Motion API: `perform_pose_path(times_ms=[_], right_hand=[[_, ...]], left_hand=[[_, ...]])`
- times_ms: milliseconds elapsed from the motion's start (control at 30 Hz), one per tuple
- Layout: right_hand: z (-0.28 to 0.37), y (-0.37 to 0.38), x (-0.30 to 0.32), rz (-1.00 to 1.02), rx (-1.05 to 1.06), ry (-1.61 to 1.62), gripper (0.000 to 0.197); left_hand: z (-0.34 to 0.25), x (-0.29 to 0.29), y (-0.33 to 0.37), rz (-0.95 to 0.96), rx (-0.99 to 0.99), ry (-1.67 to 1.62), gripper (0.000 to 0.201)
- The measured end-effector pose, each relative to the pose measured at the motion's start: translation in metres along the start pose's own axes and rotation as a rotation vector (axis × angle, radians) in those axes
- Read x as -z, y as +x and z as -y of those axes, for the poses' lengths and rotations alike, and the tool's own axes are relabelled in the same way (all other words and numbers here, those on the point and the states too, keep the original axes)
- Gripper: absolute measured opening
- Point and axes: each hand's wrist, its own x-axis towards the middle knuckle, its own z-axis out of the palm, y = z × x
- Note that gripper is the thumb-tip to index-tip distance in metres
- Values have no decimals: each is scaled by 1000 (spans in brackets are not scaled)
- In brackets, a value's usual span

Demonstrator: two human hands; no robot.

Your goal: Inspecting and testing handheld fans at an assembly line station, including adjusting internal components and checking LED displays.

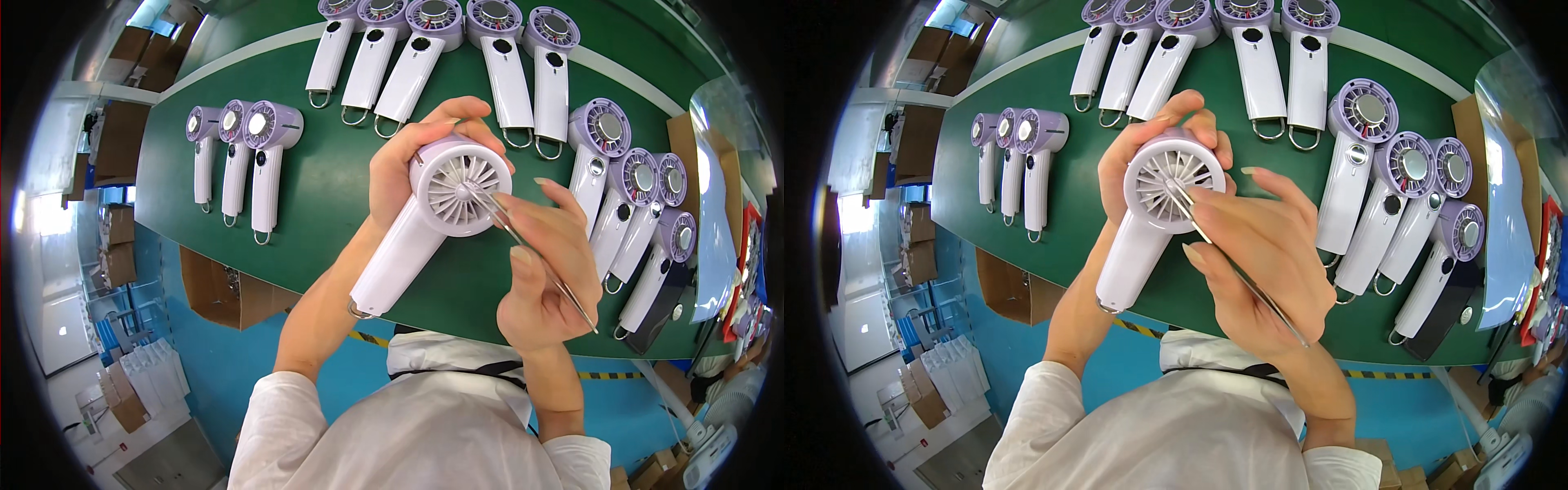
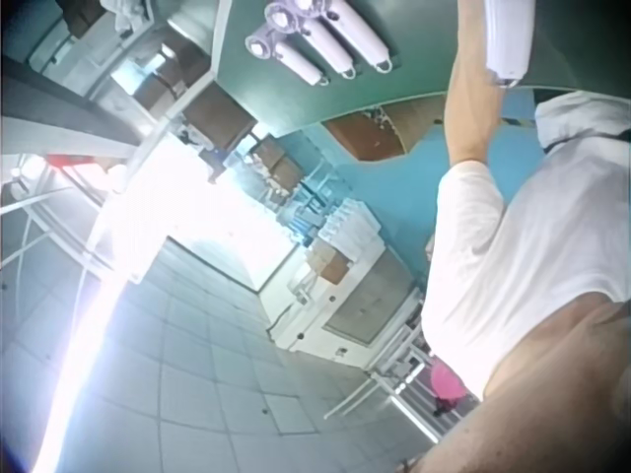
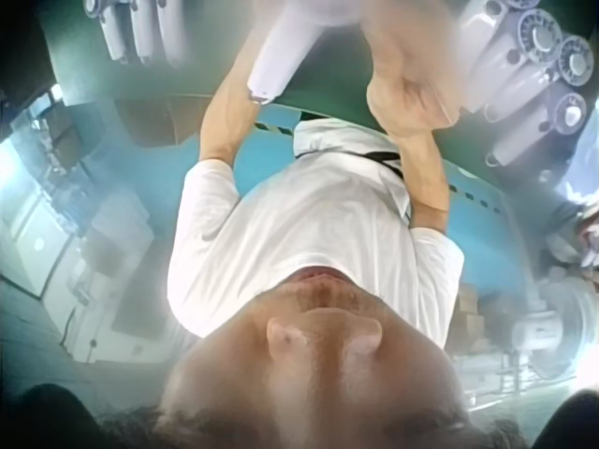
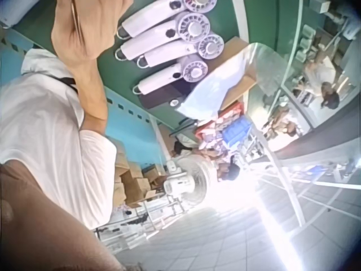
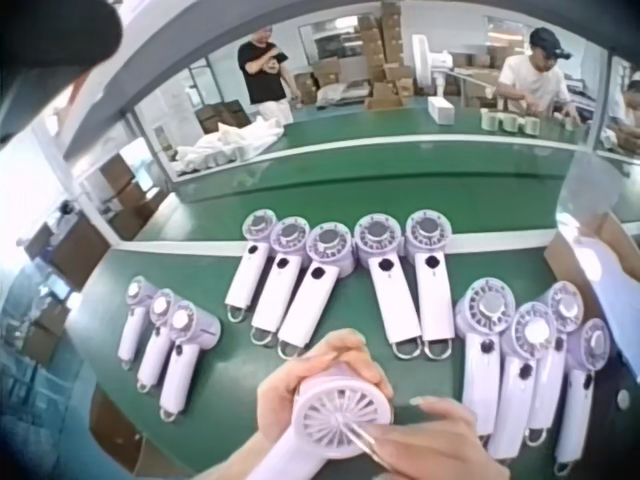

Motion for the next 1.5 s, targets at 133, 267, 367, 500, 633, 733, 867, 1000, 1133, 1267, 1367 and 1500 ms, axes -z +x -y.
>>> perform_pose_path(times_ms=[133,267,367,500,633,733,867,1000,1133,1267,1367,1500], right_hand=[[2,2,-3,-3,12,-21,25],[5,2,-3,9,-5,-57,25],[4,1,-1,11,-17,-54,24],[2,0,-6,-18,12,-80,23],[1,4,-8,9,48,-144,22],[2,9,-5,45,28,-159,21],[10,13,2,67,-5,-159,18],[14,13,7,97,-19,-79,18],[8,10,3,116,-17,-61,19],[9,13,1,121,15,-64,20],[10,15,3,128,64,-90,21],[16,21,7,192,98,-113,21]], left_hand=[[-1,4,-1,80,54,47,38],[1,3,-3,60,82,29,38],[0,-2,-2,34,72,-5,40],[-1,-3,-4,-10,50,145,38],[-1,-4,-4,-43,41,181,39],[-3,-6,-5,22,50,164,38],[-4,-6,-5,36,87,102,38],[-7,-4,-5,23,91,116,37],[-6,-5,-6,27,129,94,37],[-6,-5,-6,61,149,48,37],[-7,-8,-6,46,166,35,37],[-6,-7,-6,46,179,41,38]])
